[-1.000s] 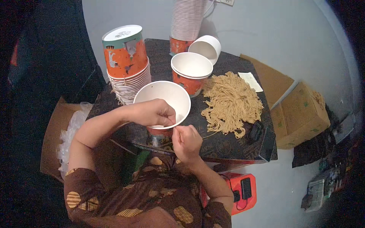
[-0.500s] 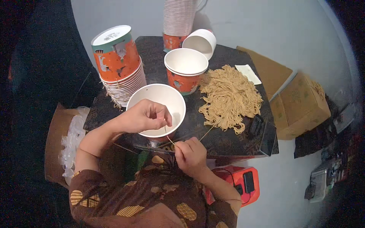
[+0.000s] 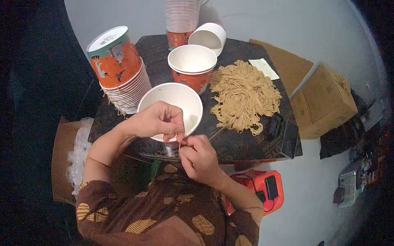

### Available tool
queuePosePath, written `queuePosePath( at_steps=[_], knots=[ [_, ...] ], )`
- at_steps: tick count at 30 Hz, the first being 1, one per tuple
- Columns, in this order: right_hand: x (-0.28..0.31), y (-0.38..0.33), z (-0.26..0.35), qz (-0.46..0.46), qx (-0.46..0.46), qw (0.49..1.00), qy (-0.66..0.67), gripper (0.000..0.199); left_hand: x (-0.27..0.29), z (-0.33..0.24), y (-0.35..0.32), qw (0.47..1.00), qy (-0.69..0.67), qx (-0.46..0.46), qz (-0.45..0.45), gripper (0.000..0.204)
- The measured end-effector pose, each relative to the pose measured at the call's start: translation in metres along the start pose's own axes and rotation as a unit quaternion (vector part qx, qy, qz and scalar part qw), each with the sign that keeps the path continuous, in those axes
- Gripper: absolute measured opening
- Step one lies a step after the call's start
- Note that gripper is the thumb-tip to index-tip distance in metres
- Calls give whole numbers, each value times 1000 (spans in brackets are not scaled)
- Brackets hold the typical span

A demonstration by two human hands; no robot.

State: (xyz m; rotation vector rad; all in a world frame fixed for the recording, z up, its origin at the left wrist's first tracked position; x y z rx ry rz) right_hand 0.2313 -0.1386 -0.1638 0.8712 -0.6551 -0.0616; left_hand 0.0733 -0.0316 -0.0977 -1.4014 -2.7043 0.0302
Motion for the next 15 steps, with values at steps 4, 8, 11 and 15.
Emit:
queuePosePath(
  at_steps=[4,8,11,15],
  knots=[
    [-2,16,-13,-32,10,999,40,12,4,1,7,999,2,-22,-29,10],
    [4,18,-18,-23,38,996,73,14,5,-4,10,994,49,-1,-97,11],
    [17,25,-10,-33,3,991,128,14,7,-2,12,991,86,7,-105,9],
    [28,42,-12,-71,-47,989,119,11,10,0,15,994,69,-4,-84,6]
  ],
)
Point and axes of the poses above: each hand's wrist, its own y-axis towards the middle knuckle, its own x-axis out of the back of the hand, z = x × y, the point moved 2 cm from there along y, towards the middle knuckle, and after that the axes turned 4 degrees about -z, right-handed, at the moved point
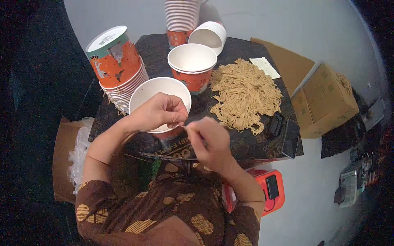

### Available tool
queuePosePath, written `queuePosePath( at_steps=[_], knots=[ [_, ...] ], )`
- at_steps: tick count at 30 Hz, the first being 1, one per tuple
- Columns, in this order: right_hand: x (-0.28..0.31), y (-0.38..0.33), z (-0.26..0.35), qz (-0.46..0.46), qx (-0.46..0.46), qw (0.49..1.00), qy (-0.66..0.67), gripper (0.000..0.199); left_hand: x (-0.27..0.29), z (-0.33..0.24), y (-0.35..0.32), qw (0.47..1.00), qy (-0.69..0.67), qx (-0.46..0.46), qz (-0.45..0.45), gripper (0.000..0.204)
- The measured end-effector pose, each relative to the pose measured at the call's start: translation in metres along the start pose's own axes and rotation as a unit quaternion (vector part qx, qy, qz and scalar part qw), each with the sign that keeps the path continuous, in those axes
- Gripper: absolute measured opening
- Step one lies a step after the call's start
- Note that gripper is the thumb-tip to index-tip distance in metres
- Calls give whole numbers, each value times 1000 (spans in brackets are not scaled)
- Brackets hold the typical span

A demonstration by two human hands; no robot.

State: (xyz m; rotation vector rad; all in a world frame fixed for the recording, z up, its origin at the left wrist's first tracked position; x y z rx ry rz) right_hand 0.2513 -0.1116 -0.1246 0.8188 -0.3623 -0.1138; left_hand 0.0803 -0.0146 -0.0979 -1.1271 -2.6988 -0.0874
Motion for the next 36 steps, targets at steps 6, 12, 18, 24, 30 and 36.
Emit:
queuePosePath(
  at_steps=[6,12,18,24,30,36],
  knots=[
    [5,24,-2,-10,31,999,-41,8,-4,3,2,998,-59,-3,0,6],
    [3,38,-7,-5,25,997,-73,8,-3,3,3,997,-72,-14,-9,7],
    [-2,52,-17,-20,0,996,-83,4,-6,3,3,998,-67,-13,3,9],
    [-3,51,-31,9,-99,995,-8,13,-7,4,7,996,-90,-3,-1,9],
    [6,27,-39,42,-98,994,-11,17,-3,10,7,989,-145,23,-15,8],
    [-3,18,-25,24,-6,997,-68,17,-4,9,7,988,-150,25,-19,9]
  ],
)
Point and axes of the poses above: each hand's wrist, its own y-axis towards the middle knuckle, its own x-axis out of the back of the hand, z = x × y, the point moved 2 cm from there along y, towards the middle knuckle, and after that the axes turned 4 degrees about -z, right-handed, at the moved point
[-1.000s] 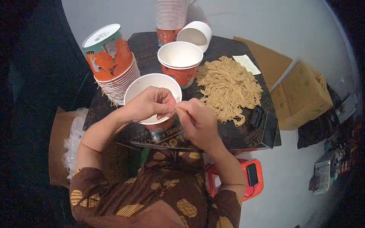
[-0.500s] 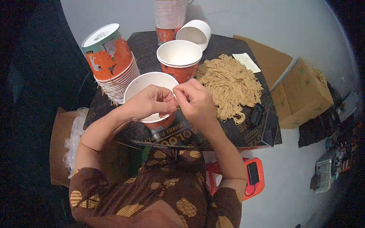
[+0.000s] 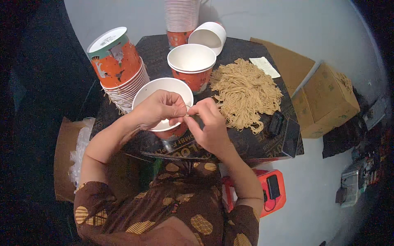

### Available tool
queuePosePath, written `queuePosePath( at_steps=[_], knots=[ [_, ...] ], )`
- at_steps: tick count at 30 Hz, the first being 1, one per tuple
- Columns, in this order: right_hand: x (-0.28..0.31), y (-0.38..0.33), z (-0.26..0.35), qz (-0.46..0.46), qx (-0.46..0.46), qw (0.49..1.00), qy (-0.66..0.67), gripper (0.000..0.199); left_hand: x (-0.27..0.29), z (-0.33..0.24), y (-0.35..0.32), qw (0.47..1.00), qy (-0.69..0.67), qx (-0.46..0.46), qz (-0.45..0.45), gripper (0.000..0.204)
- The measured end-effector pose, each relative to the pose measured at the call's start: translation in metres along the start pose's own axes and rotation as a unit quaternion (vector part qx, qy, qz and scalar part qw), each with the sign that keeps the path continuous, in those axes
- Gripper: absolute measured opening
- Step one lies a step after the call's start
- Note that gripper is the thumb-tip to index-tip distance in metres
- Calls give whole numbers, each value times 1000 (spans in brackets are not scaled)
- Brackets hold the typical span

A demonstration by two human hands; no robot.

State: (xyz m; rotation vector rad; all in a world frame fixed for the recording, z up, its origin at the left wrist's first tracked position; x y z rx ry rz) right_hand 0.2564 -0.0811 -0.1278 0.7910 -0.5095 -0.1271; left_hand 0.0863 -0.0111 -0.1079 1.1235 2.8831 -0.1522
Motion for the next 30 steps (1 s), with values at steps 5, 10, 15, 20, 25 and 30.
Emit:
queuePosePath(
  at_steps=[5,10,15,20,25,30],
  knots=[
    [-3,-5,5,-17,27,999,-23,14,0,-3,-4,1000,3,6,-12,7],
    [-4,-12,11,-19,54,997,-52,14,-2,-6,-8,998,59,-15,-6,6],
    [7,-15,5,-7,60,998,12,16,-4,-8,-13,993,114,-15,-21,9],
    [-1,-2,-1,-42,96,990,-99,21,-5,-2,-15,989,138,-57,-22,9],
    [-6,0,-9,-10,109,993,-45,21,-11,-5,-22,930,307,-183,-83,13],
    [-13,-2,-3,-12,59,998,-15,18,-18,-4,-28,814,442,-357,-122,21]
  ],
)
Point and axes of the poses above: each hand's wrist, its own y-axis towards the middle knuckle, its own x-axis out of the back of the hand, z = x × y, the point moved 2 cm from there along y, towards the middle knuckle, and after that the axes turned 4 degrees about -z, right-handed, at the moved point
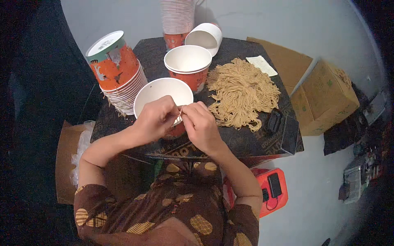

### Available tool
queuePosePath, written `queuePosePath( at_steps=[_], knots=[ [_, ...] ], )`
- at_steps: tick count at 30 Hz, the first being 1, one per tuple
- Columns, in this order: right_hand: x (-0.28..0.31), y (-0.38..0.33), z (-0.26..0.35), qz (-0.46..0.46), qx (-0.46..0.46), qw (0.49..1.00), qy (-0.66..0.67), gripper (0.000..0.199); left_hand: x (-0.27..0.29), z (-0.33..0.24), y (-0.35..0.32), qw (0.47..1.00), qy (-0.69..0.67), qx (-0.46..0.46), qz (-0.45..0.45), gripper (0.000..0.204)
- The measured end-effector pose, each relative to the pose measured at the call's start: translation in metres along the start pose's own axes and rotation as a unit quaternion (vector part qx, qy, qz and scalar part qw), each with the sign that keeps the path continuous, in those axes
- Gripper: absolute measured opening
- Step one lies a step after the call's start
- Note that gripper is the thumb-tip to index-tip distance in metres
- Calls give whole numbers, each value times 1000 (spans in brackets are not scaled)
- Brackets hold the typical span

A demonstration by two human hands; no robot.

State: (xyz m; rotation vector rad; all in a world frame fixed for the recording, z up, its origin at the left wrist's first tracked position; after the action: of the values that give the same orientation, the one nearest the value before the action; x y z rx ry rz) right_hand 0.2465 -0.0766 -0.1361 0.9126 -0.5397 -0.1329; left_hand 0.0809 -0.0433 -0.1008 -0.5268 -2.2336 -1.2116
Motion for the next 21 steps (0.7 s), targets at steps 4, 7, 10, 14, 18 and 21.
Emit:
queuePosePath(
  at_steps=[4,7,10,14,18,21],
  knots=[
    [0,2,6,8,-42,999,16,16,0,-8,-4,996,67,-65,-14,29],
    [3,3,5,32,-66,997,31,16,-2,-7,-7,993,77,-91,-24,30],
    [4,4,3,48,-76,995,50,16,-1,-6,-8,992,71,-99,-22,30],
    [3,2,1,54,-111,987,98,14,-1,-6,-7,992,63,-104,-31,30],
    [1,-1,4,42,-179,976,113,9,2,-2,-4,997,20,-68,-31,23],
    [-1,-5,7,-7,-125,990,65,11,5,0,-1,999,-36,34,-13,17]
  ],
)
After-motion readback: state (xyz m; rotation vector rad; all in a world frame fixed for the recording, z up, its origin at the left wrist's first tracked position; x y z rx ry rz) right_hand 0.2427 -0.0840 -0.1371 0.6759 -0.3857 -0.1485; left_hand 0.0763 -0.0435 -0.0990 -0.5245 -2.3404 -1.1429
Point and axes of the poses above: each hand's wrist, its own y-axis towards the middle knuckle, its own x-axis out of the back of the hand, z = x × y, the point moved 2 cm from there along y, towards the middle knuckle, and after that the axes turned 4 degrees about -z, right-handed, at the moved point
